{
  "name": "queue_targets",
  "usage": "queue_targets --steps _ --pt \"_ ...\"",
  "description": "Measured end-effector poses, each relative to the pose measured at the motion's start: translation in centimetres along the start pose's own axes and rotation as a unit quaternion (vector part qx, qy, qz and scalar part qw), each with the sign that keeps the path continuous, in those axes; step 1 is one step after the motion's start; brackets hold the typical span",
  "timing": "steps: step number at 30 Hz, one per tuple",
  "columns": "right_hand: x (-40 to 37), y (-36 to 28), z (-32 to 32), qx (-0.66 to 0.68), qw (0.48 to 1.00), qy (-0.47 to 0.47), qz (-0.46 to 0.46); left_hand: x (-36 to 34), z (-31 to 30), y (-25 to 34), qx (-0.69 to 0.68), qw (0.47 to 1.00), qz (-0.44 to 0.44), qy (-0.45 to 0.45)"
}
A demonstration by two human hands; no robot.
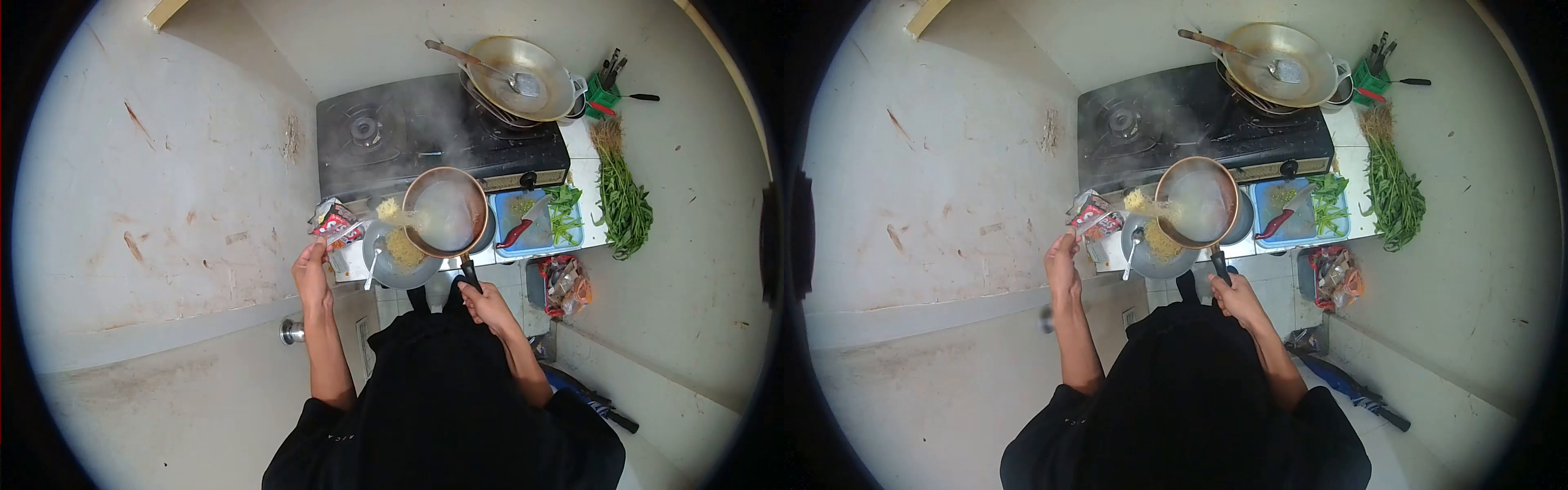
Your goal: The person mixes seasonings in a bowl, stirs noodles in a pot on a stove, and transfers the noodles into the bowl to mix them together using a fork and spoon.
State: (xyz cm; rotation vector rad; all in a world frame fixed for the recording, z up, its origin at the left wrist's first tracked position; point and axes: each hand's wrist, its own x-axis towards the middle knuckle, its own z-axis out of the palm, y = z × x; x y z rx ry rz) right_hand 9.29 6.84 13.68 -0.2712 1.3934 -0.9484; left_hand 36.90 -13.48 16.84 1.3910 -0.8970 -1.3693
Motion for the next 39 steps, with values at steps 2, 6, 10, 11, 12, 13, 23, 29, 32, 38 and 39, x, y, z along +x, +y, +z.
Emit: queue_targets --steps 2,6,10,11,12,13,23,29,32,38,39 --pt "0.0 0.0 0.0 -0.004 1.000 -0.001 0.001 0.0 -1.0 -1.3 0.024 0.999 -0.012 0.037" --pt "-0.3 -0.4 0.1 -0.011 1.000 0.003 0.003 -0.3 -2.2 -3.9 0.033 0.996 -0.026 0.079" --pt "-0.5 -0.7 0.2 -0.019 1.000 0.009 0.011 -0.2 -3.1 -6.8 0.085 0.992 -0.009 0.092" --pt "-0.5 -0.6 0.2 -0.021 1.000 0.008 0.011 -0.2 -3.0 -7.6 0.108 0.989 0.005 0.105" --pt "-0.4 -0.5 0.2 -0.023 1.000 0.006 0.008 -0.1 -3.0 -8.5 0.107 0.988 0.004 0.107" --pt "-0.3 -0.4 0.2 -0.025 1.000 0.005 0.005 0.0 -3.1 -9.6 0.112 0.988 0.024 0.104" --pt "-0.2 -0.3 0.3 -0.030 1.000 0.001 0.001 -1.3 -0.1 -12.5 0.252 0.955 0.058 0.148" --pt "0.2 0.1 0.2 -0.033 0.999 -0.008 -0.003 -2.2 0.7 -11.8 0.358 0.899 0.187 0.170" --pt "0.2 0.2 0.3 -0.031 0.999 -0.008 0.002 -2.5 0.8 -10.4 0.353 0.901 0.177 0.178" --pt "0.4 0.3 0.3 -0.037 0.999 -0.014 0.003 -1.7 0.2 -10.3 0.267 0.934 0.167 0.169" --pt "0.4 0.3 0.3 -0.041 0.999 -0.014 0.004 -1.6 0.0 -10.5 0.268 0.934 0.167 0.169"
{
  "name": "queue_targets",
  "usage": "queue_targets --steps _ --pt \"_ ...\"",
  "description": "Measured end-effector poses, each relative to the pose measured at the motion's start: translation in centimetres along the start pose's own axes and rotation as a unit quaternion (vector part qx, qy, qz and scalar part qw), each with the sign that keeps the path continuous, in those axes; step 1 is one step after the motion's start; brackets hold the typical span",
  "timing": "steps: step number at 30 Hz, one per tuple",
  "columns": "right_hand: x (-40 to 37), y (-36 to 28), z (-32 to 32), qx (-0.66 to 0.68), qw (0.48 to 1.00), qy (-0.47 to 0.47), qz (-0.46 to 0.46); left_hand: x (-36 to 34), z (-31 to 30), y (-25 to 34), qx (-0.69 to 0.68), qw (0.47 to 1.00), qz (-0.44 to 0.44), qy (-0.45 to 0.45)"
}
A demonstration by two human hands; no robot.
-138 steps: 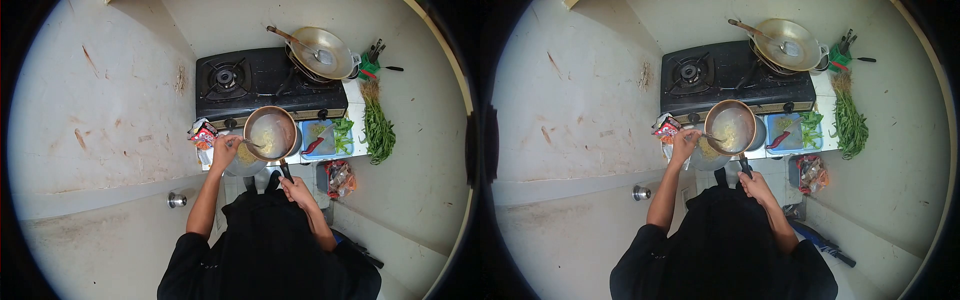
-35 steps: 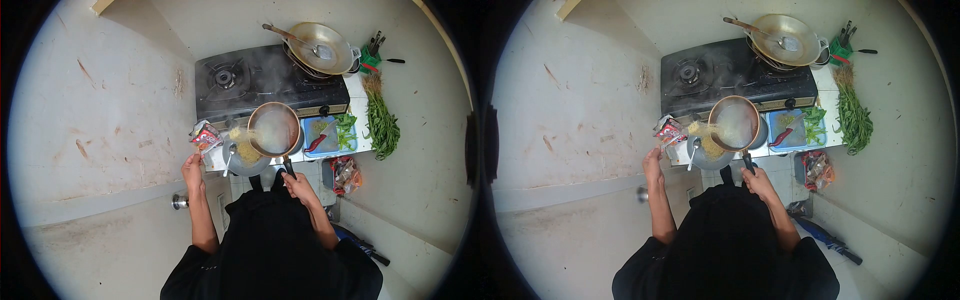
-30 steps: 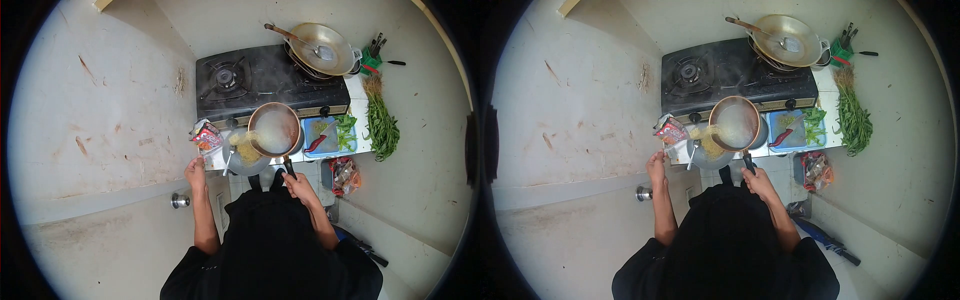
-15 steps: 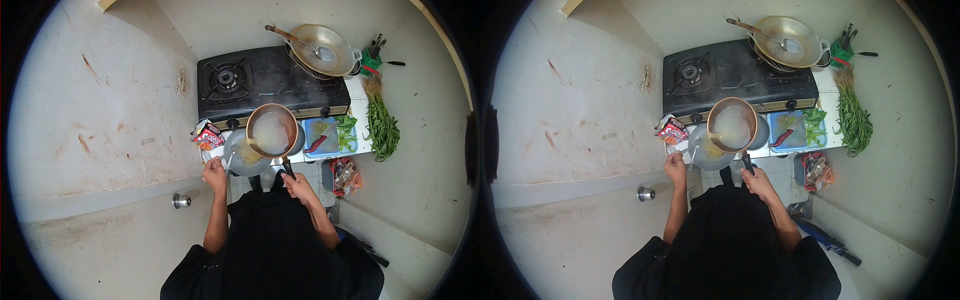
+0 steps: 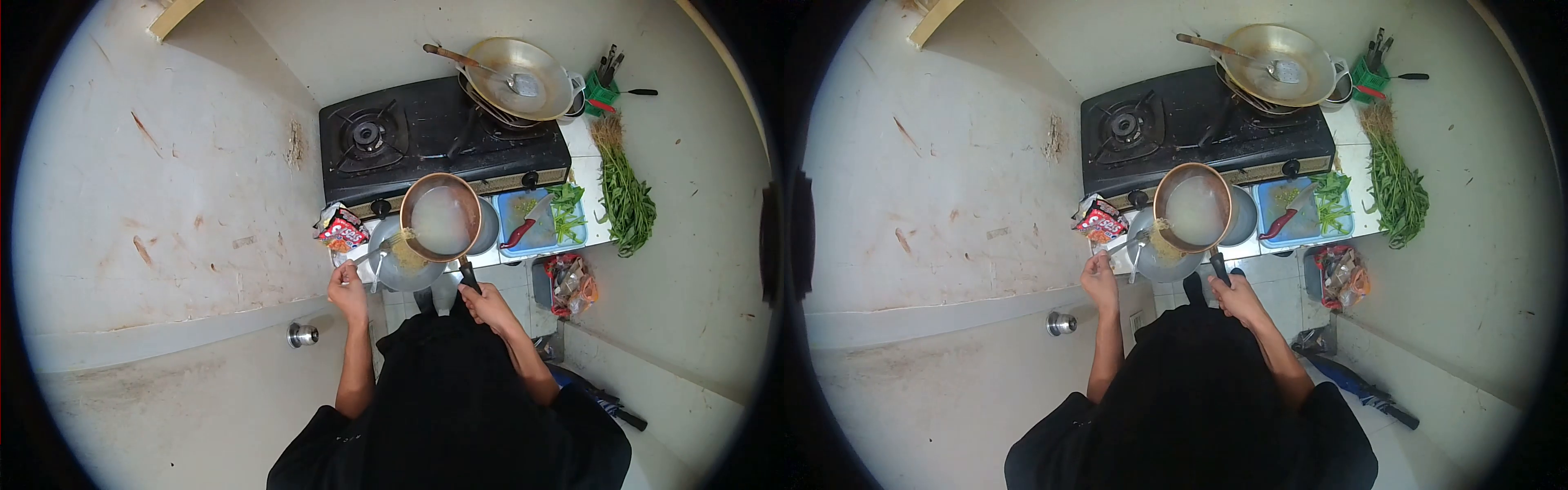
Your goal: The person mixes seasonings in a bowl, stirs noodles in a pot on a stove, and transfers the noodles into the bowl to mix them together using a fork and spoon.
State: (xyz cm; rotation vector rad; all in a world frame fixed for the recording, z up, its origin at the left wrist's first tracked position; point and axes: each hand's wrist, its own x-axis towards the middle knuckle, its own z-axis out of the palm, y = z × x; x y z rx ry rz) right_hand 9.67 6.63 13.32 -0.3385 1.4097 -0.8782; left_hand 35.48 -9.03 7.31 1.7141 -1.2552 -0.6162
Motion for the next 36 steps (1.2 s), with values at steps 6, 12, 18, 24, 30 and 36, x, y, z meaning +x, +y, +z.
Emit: queue_targets --steps 6,12,18,24,30,36 --pt "0.1 0.0 0.2 -0.008 1.000 0.003 0.006 -0.7 0.0 -1.2 -0.089 0.993 -0.068 -0.031" --pt "0.3 0.0 0.4 -0.015 1.000 0.000 0.009 -1.5 0.0 -1.6 -0.093 0.991 -0.094 -0.018" --pt "0.4 0.2 0.3 -0.021 1.000 0.000 0.008 -1.8 -0.6 0.1 -0.094 0.993 -0.077 -0.008" --pt "0.3 0.2 0.5 -0.016 1.000 -0.003 0.010 -1.3 -0.5 -1.6 -0.100 0.981 -0.158 -0.051" --pt "-0.1 -0.1 0.8 -0.003 1.000 -0.001 0.013 -1.6 1.2 -3.1 -0.169 0.954 -0.245 -0.013" --pt "0.2 0.7 0.4 0.000 1.000 0.008 0.007 -1.5 0.5 -3.2 -0.235 0.923 -0.304 -0.024"
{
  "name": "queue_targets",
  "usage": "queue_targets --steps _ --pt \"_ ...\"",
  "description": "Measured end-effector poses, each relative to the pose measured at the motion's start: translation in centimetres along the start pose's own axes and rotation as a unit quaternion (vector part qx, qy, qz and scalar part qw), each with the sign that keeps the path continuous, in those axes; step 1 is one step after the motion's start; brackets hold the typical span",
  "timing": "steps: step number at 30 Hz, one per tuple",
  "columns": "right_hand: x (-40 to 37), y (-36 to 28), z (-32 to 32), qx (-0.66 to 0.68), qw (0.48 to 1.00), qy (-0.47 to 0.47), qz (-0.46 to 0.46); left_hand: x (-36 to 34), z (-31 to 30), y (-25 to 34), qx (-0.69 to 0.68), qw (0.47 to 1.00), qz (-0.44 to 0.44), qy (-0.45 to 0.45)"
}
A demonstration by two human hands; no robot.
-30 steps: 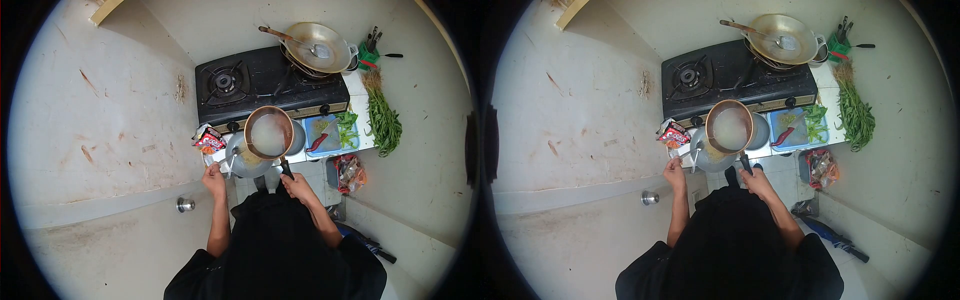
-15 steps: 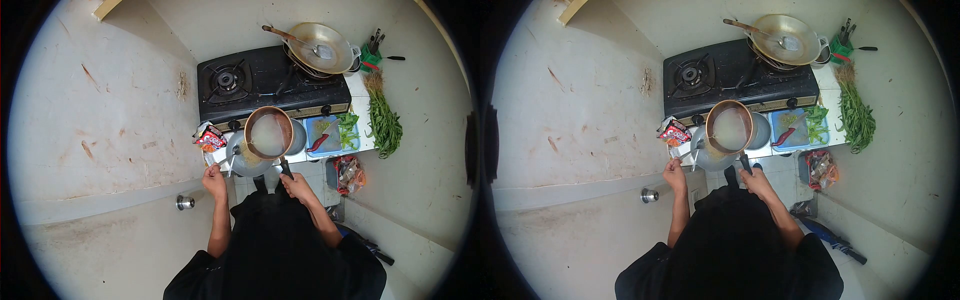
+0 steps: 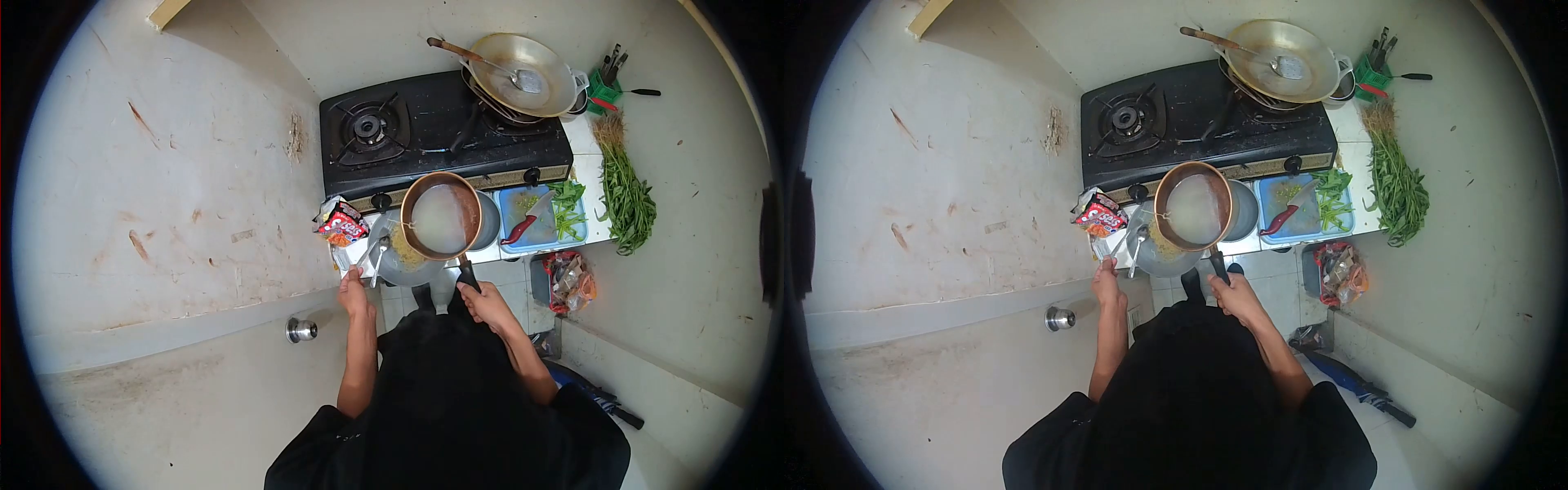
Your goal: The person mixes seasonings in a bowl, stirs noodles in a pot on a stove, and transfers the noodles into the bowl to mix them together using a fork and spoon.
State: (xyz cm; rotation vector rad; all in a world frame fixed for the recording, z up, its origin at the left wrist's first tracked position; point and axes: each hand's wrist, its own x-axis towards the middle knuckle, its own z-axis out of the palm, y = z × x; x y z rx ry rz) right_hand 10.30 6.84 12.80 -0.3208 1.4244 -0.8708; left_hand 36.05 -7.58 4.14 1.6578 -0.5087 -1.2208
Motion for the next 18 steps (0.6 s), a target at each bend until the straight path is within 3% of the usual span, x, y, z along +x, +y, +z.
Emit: queue_targets --steps 9,11,18 --pt "-0.3 -0.5 -0.2 0.003 1.000 0.007 0.000 0.1 -1.2 1.1 -0.023 0.999 -0.026 -0.041" --pt "-0.4 -0.7 -0.2 0.002 1.000 0.006 0.000 -0.4 -1.3 2.0 -0.013 0.999 0.029 -0.043" --pt "-0.1 -0.7 -0.2 -0.007 1.000 0.008 -0.003 -0.3 -2.2 4.1 -0.028 0.997 0.053 -0.049"
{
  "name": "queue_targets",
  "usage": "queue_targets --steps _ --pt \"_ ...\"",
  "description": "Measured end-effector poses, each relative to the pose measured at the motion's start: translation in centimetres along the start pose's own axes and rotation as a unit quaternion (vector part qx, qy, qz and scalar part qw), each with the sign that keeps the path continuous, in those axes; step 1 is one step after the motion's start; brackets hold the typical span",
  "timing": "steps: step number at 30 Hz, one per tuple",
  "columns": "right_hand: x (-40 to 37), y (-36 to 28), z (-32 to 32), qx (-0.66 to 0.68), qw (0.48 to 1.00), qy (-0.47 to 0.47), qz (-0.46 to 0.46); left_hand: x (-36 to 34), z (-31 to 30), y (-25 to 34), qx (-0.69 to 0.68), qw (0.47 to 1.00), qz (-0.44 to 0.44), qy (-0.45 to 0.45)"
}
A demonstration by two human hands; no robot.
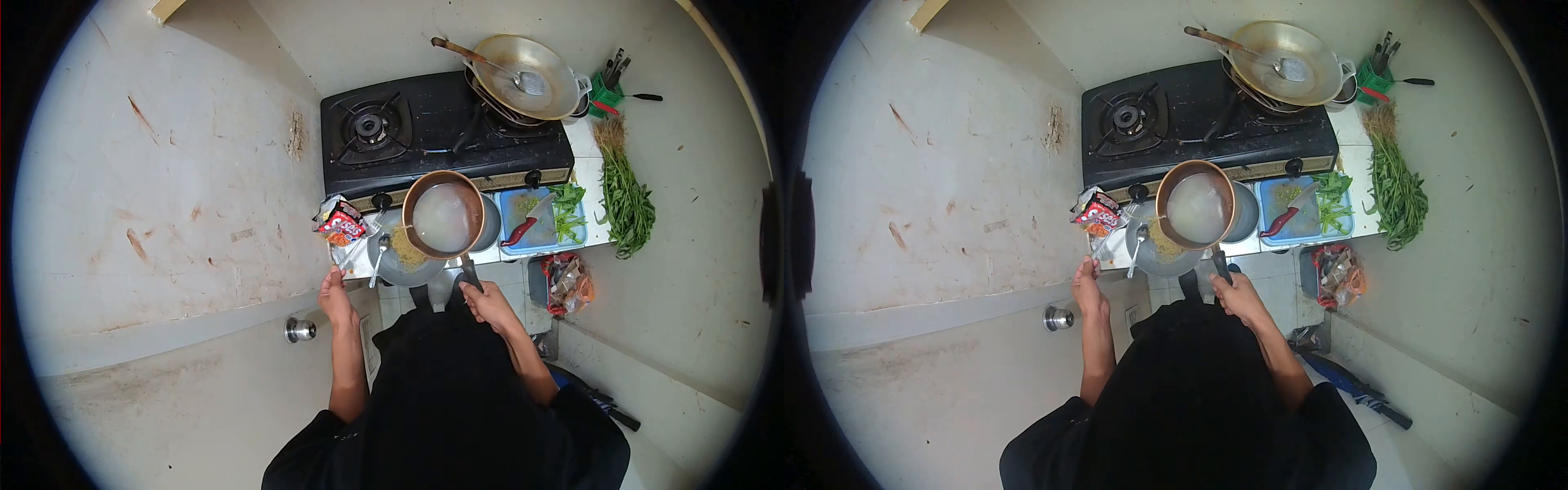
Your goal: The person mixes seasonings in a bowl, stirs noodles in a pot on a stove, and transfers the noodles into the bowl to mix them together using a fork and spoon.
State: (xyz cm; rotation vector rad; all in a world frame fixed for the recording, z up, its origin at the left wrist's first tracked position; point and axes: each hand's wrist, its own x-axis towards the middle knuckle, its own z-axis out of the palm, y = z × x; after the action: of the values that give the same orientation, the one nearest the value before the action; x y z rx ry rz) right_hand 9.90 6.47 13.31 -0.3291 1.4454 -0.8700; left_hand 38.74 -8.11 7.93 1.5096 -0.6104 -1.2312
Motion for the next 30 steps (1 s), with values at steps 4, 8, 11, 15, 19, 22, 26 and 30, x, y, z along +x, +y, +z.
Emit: queue_targets --steps 4,8,11,15,19,22,26,30 --pt "-0.3 -0.6 -0.1 -0.001 1.000 0.001 0.001 0.0 0.1 0.4 0.024 0.999 0.012 0.023" --pt "-0.8 -1.1 -0.1 -0.009 1.000 -0.004 -0.005 0.4 0.5 -0.7 0.056 0.996 0.054 0.040" --pt "-0.9 -1.3 -0.2 -0.003 1.000 -0.004 0.000 0.1 1.1 -1.4 0.089 0.990 0.101 0.044" --pt "-1.1 -1.3 -0.4 0.002 1.000 -0.001 -0.002 -0.7 1.5 -1.5 0.161 0.982 0.102 0.023" --pt "-1.4 -1.7 0.0 0.005 1.000 0.021 -0.002 -2.0 2.6 -1.3 0.302 0.927 0.221 0.022" --pt "-1.2 -1.4 -0.3 0.009 1.000 0.015 0.002 -2.6 3.1 0.1 0.421 0.837 0.350 -0.010" --pt "-1.3 -1.6 -0.2 0.012 1.000 0.012 -0.001 -3.2 4.1 2.0 0.422 0.769 0.478 -0.053" --pt "-1.8 -2.2 -0.4 0.012 1.000 0.012 -0.008 -3.8 4.7 5.1 0.410 0.773 0.483 -0.037"
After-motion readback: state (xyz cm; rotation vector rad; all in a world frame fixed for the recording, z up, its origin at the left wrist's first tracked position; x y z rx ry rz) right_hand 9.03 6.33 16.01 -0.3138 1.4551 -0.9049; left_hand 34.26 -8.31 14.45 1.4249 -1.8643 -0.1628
